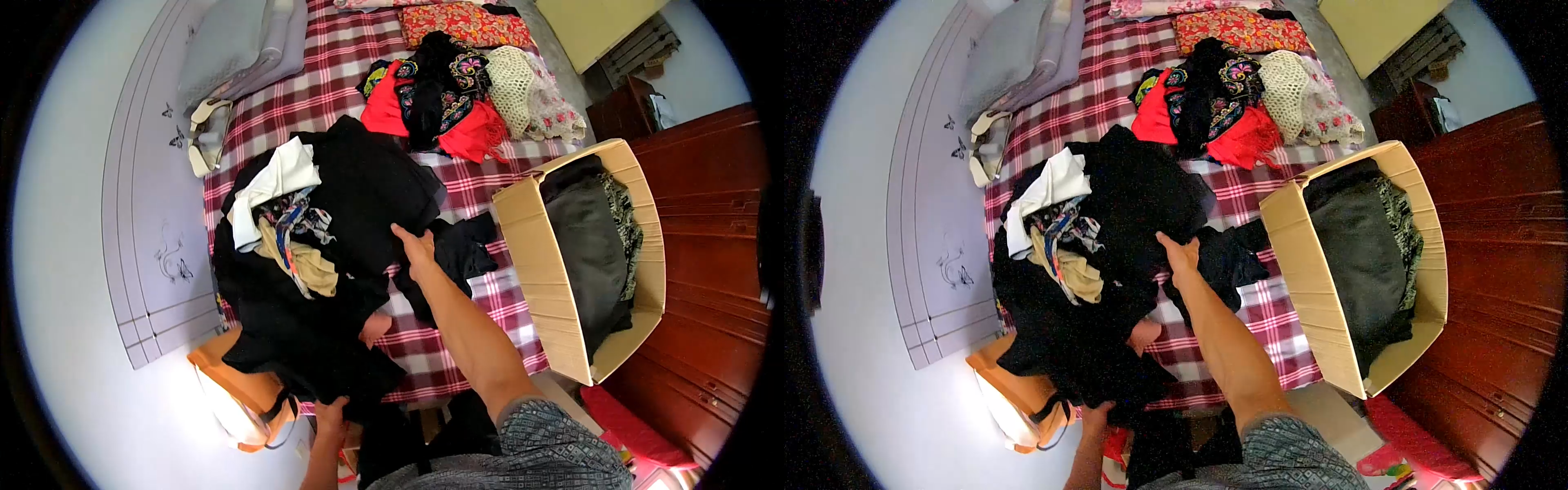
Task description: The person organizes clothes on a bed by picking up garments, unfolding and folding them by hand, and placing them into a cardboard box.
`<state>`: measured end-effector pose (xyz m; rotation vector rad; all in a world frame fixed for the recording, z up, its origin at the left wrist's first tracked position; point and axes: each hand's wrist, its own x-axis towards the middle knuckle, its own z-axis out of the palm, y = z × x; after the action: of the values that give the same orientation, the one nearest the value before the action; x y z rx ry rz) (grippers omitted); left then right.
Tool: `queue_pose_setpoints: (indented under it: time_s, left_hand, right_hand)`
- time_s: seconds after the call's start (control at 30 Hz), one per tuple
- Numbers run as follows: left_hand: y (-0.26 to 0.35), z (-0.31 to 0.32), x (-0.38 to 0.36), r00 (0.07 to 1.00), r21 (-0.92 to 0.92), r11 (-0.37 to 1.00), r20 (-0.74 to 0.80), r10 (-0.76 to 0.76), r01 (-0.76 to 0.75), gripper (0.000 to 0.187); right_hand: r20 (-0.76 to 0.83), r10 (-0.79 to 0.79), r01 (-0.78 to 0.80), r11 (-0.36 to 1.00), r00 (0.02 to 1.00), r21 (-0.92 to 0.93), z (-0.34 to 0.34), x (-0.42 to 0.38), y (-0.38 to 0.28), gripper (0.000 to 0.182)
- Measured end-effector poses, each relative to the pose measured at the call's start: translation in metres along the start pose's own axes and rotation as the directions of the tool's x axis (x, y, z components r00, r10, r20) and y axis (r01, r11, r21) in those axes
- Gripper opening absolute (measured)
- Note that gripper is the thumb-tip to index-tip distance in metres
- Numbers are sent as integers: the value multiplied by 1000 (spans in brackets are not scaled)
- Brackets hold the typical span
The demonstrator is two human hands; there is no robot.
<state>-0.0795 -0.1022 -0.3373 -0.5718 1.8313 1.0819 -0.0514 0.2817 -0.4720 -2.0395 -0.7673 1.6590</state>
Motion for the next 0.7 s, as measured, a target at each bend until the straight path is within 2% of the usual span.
queue_pose_setpoints:
  time_s: [0.03,0.1,0.13,0.17,0.2,0.23,0.27,0.3,0.33,0.4,0.43,0.5,0.53,0.6,0.63,0.67,0.7]
  left_hand:
    - [-1,0,-1,999,-104,994,21,-27,29,58]
    - [-8,-8,10,998,-106,994,54,-15,21,59]
    - [-13,-13,15,997,-116,993,82,-17,26,60]
    - [-16,-20,23,996,-28,998,72,-49,51,62]
    - [-13,-19,27,996,-22,999,80,-43,45,62]
    - [-13,-18,29,996,7,997,46,-71,70,62]
    - [-13,-17,29,995,33,994,9,-100,100,63]
    - [-9,-14,26,994,-58,995,82,-71,76,65]
    - [-13,-19,32,994,-56,996,83,-71,76,65]
    - [-29,-30,47,995,-9,999,96,-38,39,61]
    - [-16,-22,36,995,-12,999,95,-38,40,61]
    - [14,-5,13,988,4,989,36,-148,148,66]
    - [20,-6,7,989,-7,990,33,-143,143,66]
    - [31,-11,-6,980,-94,990,181,-89,107,65]
    - [38,-14,-12,981,-104,989,175,-82,101,65]
    - [46,-15,-18,985,-91,995,174,-14,30,65]
    - [51,-20,-23,984,-79,996,173,51,-38,66]
  right_hand:
    - [-3,0,0,1000,1000,13,7,9,-2,90]
    - [84,107,-115,988,991,101,18,22,-5,103]
    - [81,106,-115,987,991,109,18,26,-7,103]
    - [145,138,-160,975,980,156,15,30,-8,103]
    - [210,158,-201,959,965,201,13,33,-12,103]
    - [207,152,-195,958,966,210,16,34,-15,103]
    - [187,165,-203,957,968,209,19,34,-17,96]
    - [167,180,-212,955,969,206,22,29,-21,89]
    - [166,180,-213,955,969,208,22,24,-25,89]
    - [320,166,-266,915,933,302,22,13,-34,71]
    - [321,166,-266,917,933,299,23,9,-34,71]
    - [391,-172,0,916,904,401,29,-2,-41,62]
    - [402,-176,2,917,899,398,31,-14,-53,62]
    - [386,-368,260,916,846,305,37,-40,-71,61]
    - [411,-428,292,888,805,355,45,-50,-77,61]
    - [423,-430,291,888,798,355,49,-59,-86,61]
    - [437,-546,423,836,715,350,51,-75,-99,62]
